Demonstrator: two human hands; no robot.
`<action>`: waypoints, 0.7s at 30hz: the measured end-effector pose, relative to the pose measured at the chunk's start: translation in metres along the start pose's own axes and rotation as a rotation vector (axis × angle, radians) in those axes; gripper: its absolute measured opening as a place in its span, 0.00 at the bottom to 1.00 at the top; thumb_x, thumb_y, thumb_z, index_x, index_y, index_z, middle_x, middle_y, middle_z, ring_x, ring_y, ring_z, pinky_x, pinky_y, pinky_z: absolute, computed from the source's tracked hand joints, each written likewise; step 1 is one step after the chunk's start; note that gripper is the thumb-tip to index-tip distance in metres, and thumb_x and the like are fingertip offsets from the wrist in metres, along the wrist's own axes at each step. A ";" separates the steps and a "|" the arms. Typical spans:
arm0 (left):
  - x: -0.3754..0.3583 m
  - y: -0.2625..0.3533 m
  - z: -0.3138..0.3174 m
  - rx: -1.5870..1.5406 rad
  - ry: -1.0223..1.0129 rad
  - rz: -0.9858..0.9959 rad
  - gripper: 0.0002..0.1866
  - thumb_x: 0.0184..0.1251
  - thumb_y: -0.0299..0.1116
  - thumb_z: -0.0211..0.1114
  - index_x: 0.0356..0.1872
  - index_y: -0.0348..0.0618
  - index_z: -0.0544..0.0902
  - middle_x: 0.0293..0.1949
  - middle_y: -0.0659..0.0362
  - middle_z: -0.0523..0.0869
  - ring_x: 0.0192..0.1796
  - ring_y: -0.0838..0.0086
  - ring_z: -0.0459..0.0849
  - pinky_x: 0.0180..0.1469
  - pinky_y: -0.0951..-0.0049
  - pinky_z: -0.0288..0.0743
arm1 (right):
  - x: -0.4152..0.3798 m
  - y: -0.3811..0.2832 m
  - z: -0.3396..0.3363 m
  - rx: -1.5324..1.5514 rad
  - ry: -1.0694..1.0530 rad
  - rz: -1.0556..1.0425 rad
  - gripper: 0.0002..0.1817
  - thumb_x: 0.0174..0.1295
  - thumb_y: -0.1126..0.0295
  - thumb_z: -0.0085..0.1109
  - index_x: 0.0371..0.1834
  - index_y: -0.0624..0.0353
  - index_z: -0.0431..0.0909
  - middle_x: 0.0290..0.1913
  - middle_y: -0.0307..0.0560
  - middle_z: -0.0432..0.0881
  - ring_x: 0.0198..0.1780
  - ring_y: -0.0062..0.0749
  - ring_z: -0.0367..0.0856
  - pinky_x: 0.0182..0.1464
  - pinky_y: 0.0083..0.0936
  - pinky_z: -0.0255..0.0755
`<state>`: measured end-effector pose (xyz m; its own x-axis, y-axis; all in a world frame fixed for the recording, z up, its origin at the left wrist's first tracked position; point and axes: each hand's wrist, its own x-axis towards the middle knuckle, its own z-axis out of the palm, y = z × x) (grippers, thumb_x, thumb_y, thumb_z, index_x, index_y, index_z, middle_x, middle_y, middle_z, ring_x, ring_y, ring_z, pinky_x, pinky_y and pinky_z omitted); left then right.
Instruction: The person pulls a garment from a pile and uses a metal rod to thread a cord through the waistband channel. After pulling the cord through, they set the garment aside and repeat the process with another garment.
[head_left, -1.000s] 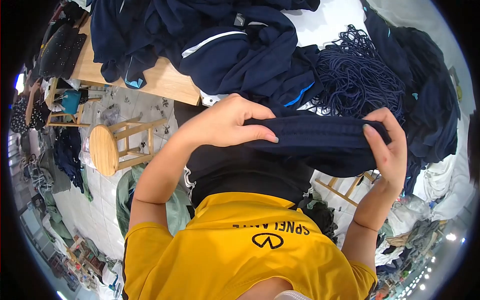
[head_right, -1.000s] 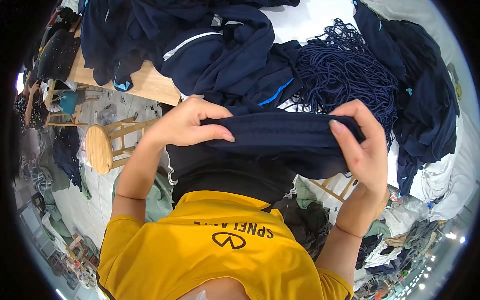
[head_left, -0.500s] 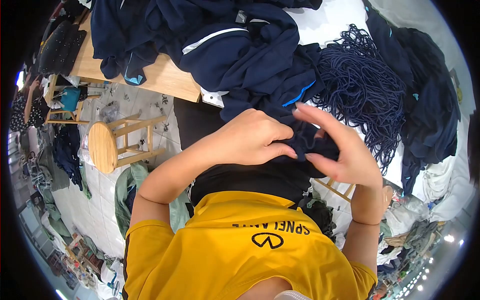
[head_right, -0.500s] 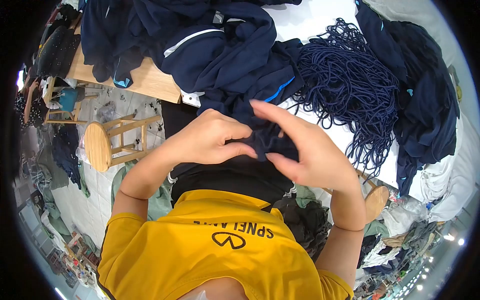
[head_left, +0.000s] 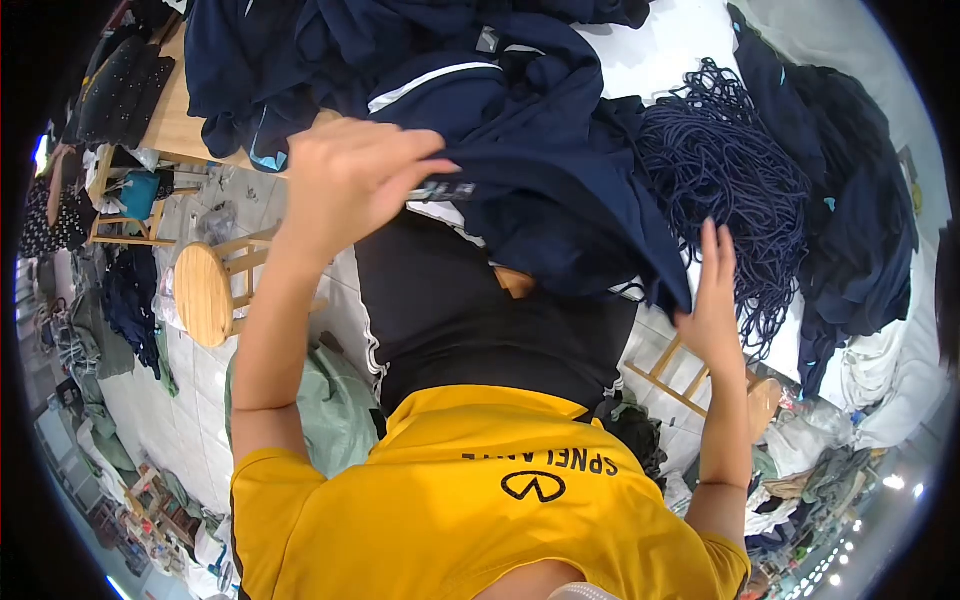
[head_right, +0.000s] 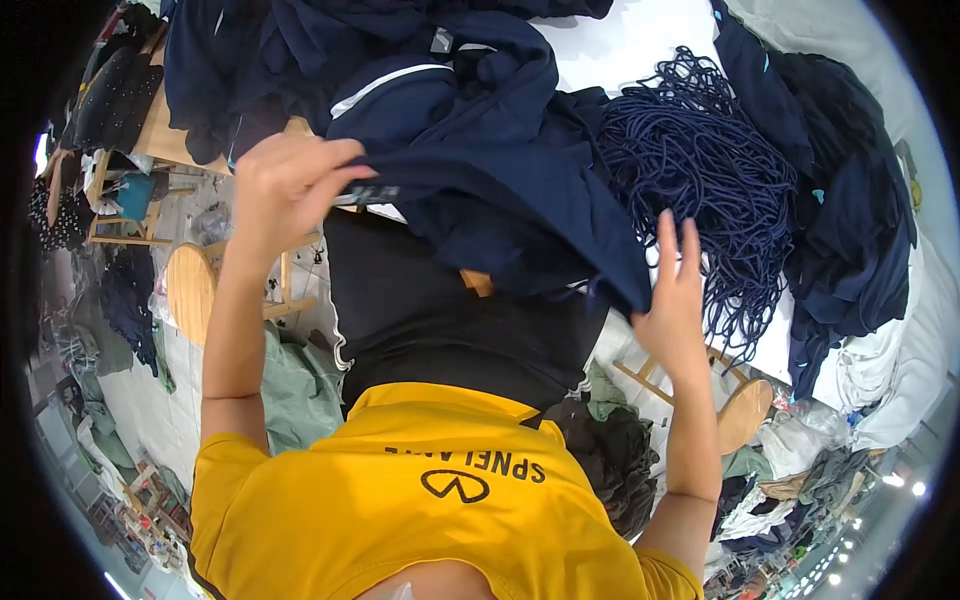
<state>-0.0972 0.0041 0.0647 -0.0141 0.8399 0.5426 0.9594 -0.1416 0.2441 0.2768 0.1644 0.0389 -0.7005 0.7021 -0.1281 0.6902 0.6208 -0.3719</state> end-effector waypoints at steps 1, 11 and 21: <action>0.005 0.005 0.002 -0.044 -0.017 0.056 0.11 0.46 0.36 0.75 0.31 0.48 0.86 0.20 0.62 0.81 0.23 0.69 0.81 0.28 0.71 0.71 | -0.004 -0.009 -0.002 0.038 -0.047 -0.069 0.61 0.37 0.85 0.70 0.78 0.59 0.44 0.77 0.66 0.43 0.77 0.61 0.46 0.76 0.40 0.48; 0.036 0.078 0.073 -0.852 -0.291 -0.112 0.14 0.56 0.38 0.74 0.32 0.36 0.83 0.25 0.55 0.84 0.25 0.75 0.82 0.28 0.74 0.70 | 0.016 -0.057 -0.070 0.720 0.255 -0.018 0.08 0.58 0.80 0.63 0.41 0.65 0.81 0.35 0.39 0.83 0.37 0.15 0.78 0.43 0.12 0.69; -0.003 0.064 0.054 -1.351 -0.724 -0.541 0.12 0.62 0.35 0.71 0.38 0.35 0.86 0.25 0.65 0.83 0.27 0.87 0.74 0.30 0.82 0.67 | 0.013 -0.037 -0.078 0.565 0.161 0.011 0.07 0.63 0.73 0.60 0.33 0.60 0.71 0.31 0.32 0.71 0.34 0.13 0.65 0.39 0.13 0.59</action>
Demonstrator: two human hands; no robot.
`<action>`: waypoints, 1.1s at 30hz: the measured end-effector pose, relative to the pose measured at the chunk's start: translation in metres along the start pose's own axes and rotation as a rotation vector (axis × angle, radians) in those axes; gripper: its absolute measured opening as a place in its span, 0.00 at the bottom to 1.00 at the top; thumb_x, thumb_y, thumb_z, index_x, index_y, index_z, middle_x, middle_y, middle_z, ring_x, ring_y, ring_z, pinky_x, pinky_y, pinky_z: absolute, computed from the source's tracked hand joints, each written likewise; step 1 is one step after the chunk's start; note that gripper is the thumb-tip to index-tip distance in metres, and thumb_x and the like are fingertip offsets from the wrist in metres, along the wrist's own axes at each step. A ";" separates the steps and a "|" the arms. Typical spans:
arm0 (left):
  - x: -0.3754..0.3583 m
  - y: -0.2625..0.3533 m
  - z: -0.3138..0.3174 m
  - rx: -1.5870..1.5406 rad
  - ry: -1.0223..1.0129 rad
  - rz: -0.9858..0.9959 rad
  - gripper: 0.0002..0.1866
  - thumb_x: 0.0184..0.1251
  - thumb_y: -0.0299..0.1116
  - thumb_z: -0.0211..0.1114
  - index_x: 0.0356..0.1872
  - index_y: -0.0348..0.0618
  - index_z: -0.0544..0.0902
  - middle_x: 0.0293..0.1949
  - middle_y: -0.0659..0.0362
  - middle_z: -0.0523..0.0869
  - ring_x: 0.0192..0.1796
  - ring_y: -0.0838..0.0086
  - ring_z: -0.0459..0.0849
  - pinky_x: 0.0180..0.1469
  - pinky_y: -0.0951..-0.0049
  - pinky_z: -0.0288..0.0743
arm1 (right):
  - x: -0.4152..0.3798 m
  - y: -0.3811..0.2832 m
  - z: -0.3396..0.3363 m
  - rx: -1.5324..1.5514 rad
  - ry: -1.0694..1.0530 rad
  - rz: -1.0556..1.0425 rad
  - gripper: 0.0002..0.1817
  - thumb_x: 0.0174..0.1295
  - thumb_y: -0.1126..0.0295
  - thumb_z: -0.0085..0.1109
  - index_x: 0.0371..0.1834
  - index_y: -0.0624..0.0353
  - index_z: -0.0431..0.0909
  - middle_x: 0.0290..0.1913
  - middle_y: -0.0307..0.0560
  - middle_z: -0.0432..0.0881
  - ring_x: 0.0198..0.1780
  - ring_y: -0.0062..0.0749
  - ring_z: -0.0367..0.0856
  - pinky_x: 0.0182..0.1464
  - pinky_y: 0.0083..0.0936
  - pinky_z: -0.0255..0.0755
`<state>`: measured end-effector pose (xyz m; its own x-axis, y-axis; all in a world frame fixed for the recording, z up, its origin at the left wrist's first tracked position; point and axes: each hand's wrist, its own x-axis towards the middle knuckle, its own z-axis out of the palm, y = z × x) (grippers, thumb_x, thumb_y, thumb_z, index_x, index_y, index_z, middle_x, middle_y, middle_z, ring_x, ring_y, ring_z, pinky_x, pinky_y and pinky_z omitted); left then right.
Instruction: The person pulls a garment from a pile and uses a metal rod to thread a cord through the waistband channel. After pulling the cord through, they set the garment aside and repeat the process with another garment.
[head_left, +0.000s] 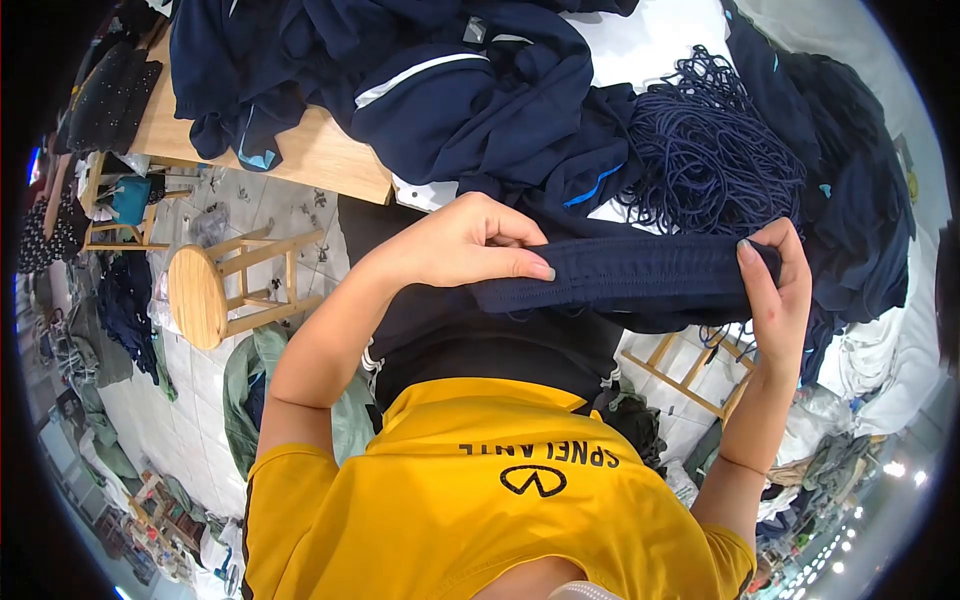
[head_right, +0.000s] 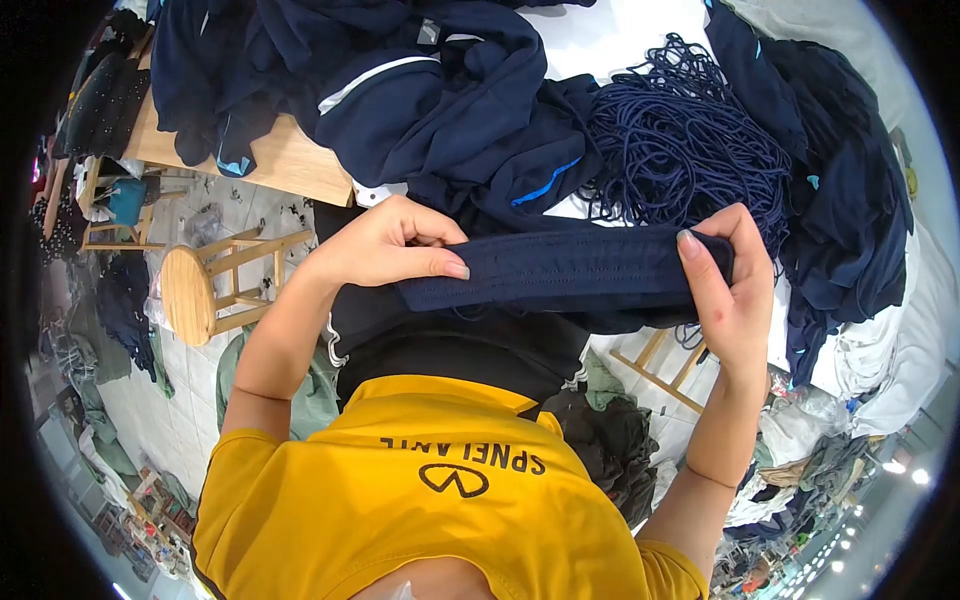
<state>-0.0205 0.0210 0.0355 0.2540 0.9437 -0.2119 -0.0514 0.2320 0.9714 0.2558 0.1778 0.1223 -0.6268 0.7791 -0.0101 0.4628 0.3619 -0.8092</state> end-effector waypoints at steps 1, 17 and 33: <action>-0.001 0.002 -0.002 -0.002 0.004 -0.002 0.11 0.61 0.34 0.72 0.38 0.35 0.87 0.25 0.65 0.84 0.27 0.88 0.74 0.30 0.82 0.66 | -0.001 -0.002 0.000 0.003 -0.013 0.006 0.07 0.63 0.73 0.60 0.33 0.60 0.70 0.31 0.33 0.71 0.35 0.13 0.64 0.39 0.14 0.59; -0.004 0.000 0.001 0.223 -0.079 0.115 0.13 0.60 0.37 0.72 0.32 0.35 0.85 0.27 0.58 0.82 0.28 0.82 0.76 0.32 0.77 0.68 | -0.008 -0.005 0.003 0.053 -0.188 0.023 0.08 0.63 0.72 0.60 0.32 0.59 0.69 0.28 0.31 0.67 0.32 0.12 0.62 0.36 0.12 0.57; -0.010 -0.006 0.016 0.016 -0.078 0.160 0.13 0.59 0.30 0.71 0.42 0.32 0.86 0.38 0.53 0.90 0.39 0.72 0.88 0.43 0.76 0.78 | -0.007 0.009 0.004 0.483 -0.745 0.161 0.22 0.58 0.75 0.60 0.57 0.70 0.77 0.40 0.51 0.87 0.36 0.21 0.81 0.42 0.15 0.72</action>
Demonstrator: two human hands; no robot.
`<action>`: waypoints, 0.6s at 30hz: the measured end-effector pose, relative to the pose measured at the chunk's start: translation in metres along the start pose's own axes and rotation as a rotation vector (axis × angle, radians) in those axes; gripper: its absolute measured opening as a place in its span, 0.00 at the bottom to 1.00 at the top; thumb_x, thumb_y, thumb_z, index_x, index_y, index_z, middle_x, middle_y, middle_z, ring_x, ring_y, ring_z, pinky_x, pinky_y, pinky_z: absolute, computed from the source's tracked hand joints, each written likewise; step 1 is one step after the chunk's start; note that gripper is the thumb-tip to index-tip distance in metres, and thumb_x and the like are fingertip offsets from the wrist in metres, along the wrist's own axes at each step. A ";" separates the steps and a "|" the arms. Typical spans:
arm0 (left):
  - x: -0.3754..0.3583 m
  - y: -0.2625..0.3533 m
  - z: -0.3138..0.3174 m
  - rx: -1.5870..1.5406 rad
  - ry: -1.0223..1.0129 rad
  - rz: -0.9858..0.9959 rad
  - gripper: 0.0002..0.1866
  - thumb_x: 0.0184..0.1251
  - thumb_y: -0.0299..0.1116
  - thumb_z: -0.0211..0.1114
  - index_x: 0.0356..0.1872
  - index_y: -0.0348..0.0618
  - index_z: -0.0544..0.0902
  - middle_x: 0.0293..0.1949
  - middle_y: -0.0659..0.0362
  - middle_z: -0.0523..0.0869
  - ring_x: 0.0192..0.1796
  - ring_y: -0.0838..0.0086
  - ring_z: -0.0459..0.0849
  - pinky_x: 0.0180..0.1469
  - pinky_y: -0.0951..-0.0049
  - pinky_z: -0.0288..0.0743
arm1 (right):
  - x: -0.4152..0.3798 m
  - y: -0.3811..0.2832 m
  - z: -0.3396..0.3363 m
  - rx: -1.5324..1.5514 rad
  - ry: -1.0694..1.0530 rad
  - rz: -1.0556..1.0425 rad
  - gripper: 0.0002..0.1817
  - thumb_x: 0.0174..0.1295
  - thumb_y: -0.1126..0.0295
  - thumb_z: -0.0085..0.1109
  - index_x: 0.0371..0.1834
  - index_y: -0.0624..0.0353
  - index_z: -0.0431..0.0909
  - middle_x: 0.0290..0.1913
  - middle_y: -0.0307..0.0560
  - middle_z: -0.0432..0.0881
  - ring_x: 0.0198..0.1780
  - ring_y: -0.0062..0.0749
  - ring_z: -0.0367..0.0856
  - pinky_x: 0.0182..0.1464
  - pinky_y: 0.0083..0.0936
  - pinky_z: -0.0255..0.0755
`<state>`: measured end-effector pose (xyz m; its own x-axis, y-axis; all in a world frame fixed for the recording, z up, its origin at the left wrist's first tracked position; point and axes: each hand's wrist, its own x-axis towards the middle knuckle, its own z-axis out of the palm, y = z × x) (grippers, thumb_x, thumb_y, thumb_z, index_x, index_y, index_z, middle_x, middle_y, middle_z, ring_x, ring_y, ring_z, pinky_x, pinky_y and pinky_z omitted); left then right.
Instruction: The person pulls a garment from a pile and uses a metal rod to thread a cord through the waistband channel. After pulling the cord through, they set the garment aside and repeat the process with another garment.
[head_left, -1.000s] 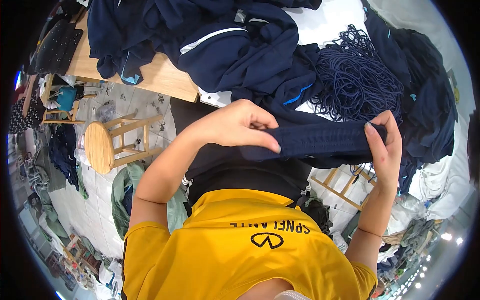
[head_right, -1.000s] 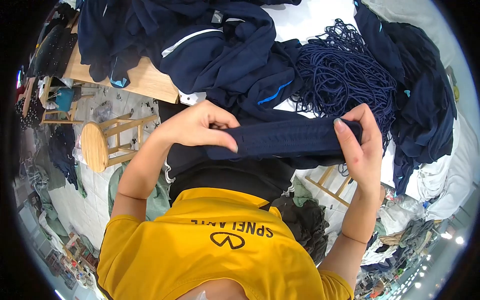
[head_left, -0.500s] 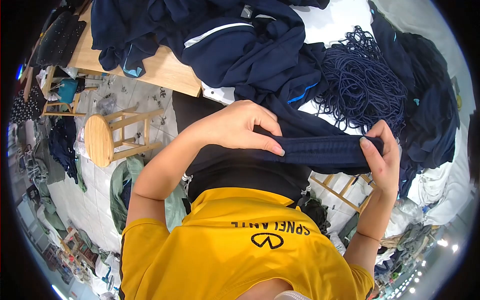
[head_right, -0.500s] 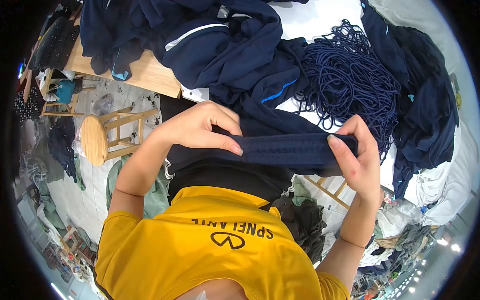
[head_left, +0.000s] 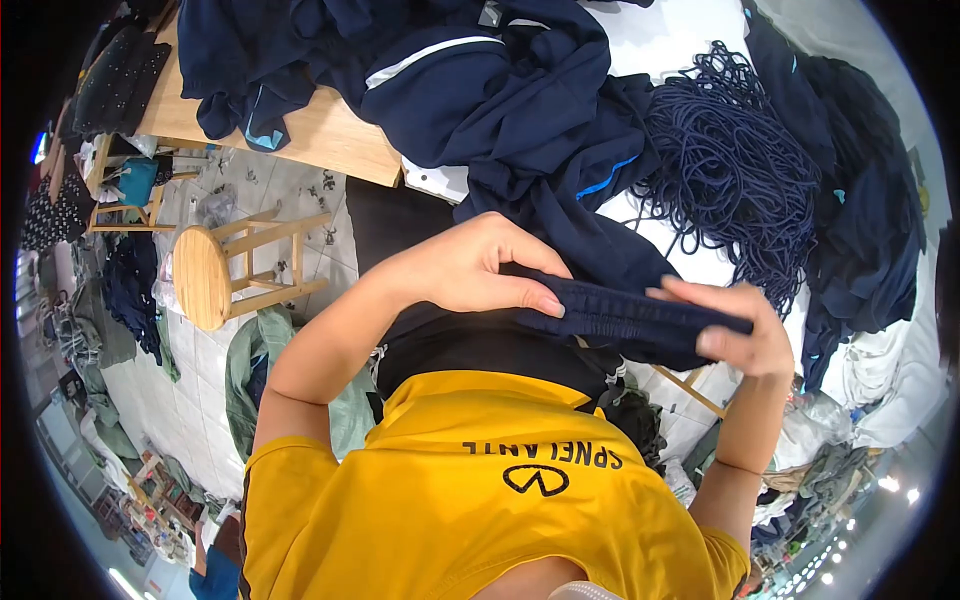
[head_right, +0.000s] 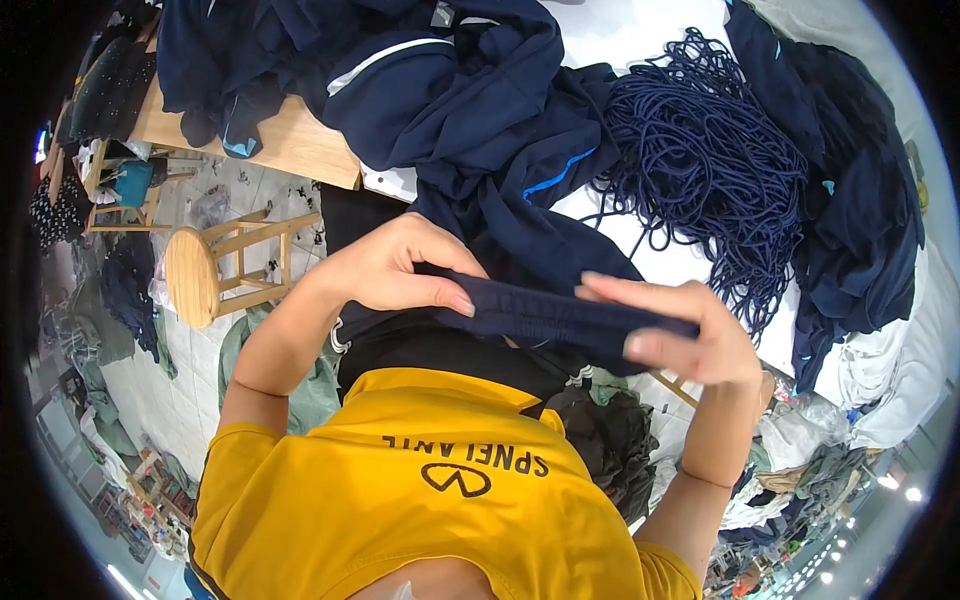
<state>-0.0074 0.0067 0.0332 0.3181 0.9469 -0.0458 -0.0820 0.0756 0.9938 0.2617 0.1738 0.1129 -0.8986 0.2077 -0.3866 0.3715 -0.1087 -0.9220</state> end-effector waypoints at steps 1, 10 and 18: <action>0.000 0.000 -0.001 -0.011 -0.013 -0.009 0.13 0.59 0.29 0.71 0.42 0.32 0.86 0.38 0.53 0.90 0.39 0.71 0.88 0.43 0.76 0.78 | 0.001 0.008 0.004 0.074 0.074 -0.003 0.22 0.57 0.74 0.61 0.56 0.71 0.78 0.39 0.53 0.87 0.37 0.23 0.83 0.43 0.16 0.73; -0.001 0.007 -0.009 -0.110 -0.073 -0.024 0.12 0.60 0.27 0.70 0.43 0.30 0.85 0.38 0.52 0.89 0.39 0.71 0.88 0.45 0.76 0.79 | 0.002 0.038 0.011 0.487 0.353 0.091 0.17 0.60 0.66 0.64 0.38 0.74 0.82 0.36 0.55 0.86 0.36 0.31 0.85 0.43 0.21 0.78; -0.001 0.009 -0.010 -0.073 -0.079 -0.043 0.14 0.60 0.28 0.71 0.45 0.31 0.85 0.39 0.52 0.90 0.39 0.71 0.88 0.45 0.76 0.79 | 0.000 0.025 0.012 0.109 0.394 -0.027 0.13 0.61 0.66 0.61 0.36 0.70 0.83 0.30 0.46 0.84 0.28 0.20 0.77 0.33 0.15 0.68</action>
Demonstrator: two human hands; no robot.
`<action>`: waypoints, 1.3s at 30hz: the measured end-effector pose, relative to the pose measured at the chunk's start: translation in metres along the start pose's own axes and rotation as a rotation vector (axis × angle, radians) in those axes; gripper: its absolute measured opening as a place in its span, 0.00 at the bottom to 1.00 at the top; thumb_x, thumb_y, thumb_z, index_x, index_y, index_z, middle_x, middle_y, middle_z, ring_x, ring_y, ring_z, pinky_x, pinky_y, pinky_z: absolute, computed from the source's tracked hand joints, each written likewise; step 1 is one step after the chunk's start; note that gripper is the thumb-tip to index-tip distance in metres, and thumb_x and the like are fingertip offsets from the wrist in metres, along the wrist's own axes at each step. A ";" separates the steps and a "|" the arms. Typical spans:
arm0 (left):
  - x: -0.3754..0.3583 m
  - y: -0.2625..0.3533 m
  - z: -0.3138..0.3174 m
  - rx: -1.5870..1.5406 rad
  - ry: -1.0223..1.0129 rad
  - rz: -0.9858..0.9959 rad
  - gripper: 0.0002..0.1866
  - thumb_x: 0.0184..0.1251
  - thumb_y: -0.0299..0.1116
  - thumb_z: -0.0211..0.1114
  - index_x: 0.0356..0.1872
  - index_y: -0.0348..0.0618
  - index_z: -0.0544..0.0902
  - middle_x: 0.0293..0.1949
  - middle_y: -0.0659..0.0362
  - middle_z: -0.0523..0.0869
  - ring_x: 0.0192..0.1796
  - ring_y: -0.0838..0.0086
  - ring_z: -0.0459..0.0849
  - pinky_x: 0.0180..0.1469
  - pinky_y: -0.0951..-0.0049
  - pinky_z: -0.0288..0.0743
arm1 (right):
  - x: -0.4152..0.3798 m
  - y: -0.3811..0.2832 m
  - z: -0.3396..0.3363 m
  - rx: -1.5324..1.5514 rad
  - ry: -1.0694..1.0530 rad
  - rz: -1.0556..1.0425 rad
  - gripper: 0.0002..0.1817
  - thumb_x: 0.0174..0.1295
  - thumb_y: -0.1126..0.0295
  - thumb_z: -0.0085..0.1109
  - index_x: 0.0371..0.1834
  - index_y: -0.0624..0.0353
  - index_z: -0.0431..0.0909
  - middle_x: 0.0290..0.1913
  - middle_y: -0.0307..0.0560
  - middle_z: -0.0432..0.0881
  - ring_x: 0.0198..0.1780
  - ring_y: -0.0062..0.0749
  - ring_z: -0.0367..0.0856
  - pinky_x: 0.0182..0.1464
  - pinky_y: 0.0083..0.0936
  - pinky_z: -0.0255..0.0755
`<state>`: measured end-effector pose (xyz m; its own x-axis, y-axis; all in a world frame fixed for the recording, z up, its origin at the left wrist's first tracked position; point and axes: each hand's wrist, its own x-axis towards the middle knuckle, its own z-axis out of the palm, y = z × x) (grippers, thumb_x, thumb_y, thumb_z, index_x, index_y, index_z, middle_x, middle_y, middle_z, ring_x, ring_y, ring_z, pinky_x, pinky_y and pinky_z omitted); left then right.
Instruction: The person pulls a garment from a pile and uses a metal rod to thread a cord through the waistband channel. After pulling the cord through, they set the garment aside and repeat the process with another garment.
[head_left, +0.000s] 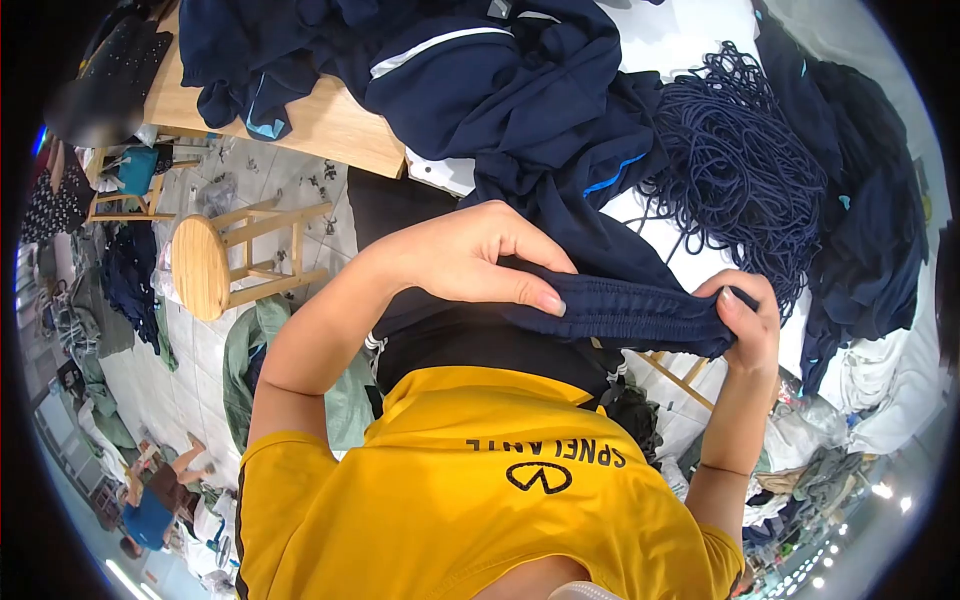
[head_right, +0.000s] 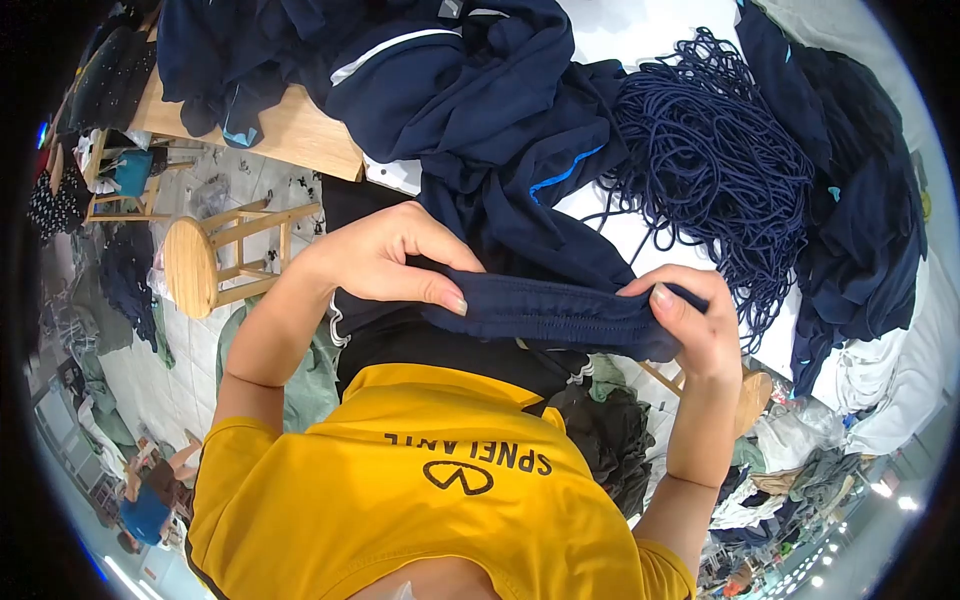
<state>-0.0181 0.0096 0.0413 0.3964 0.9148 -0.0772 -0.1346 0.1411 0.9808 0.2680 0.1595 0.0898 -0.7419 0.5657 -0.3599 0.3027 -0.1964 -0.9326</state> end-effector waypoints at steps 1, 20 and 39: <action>0.000 -0.001 0.001 0.038 0.009 0.013 0.14 0.59 0.28 0.71 0.44 0.32 0.85 0.39 0.52 0.90 0.40 0.71 0.88 0.45 0.76 0.79 | -0.002 -0.008 0.002 -0.161 0.006 -0.079 0.12 0.61 0.67 0.60 0.36 0.69 0.83 0.28 0.44 0.83 0.26 0.18 0.75 0.30 0.13 0.65; -0.035 0.037 -0.039 1.641 0.997 0.300 0.12 0.54 0.27 0.63 0.38 0.58 0.88 0.27 0.63 0.85 0.33 0.65 0.84 0.36 0.67 0.78 | 0.030 0.006 0.072 -0.871 0.216 -0.359 0.56 0.39 0.87 0.64 0.77 0.60 0.47 0.66 0.61 0.63 0.64 0.50 0.68 0.56 0.32 0.70; 0.039 -0.002 -0.027 0.894 0.306 0.152 0.16 0.52 0.45 0.74 0.35 0.44 0.87 0.30 0.56 0.87 0.33 0.61 0.84 0.37 0.70 0.74 | -0.004 -0.004 0.038 -0.497 0.462 -0.370 0.05 0.65 0.77 0.58 0.41 0.64 0.82 0.32 0.36 0.80 0.32 0.15 0.71 0.37 0.12 0.64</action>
<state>-0.0269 0.0550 0.0315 0.1602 0.9766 0.1435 0.6284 -0.2130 0.7482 0.2469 0.1280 0.0937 -0.5548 0.8230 0.1218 0.3982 0.3912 -0.8297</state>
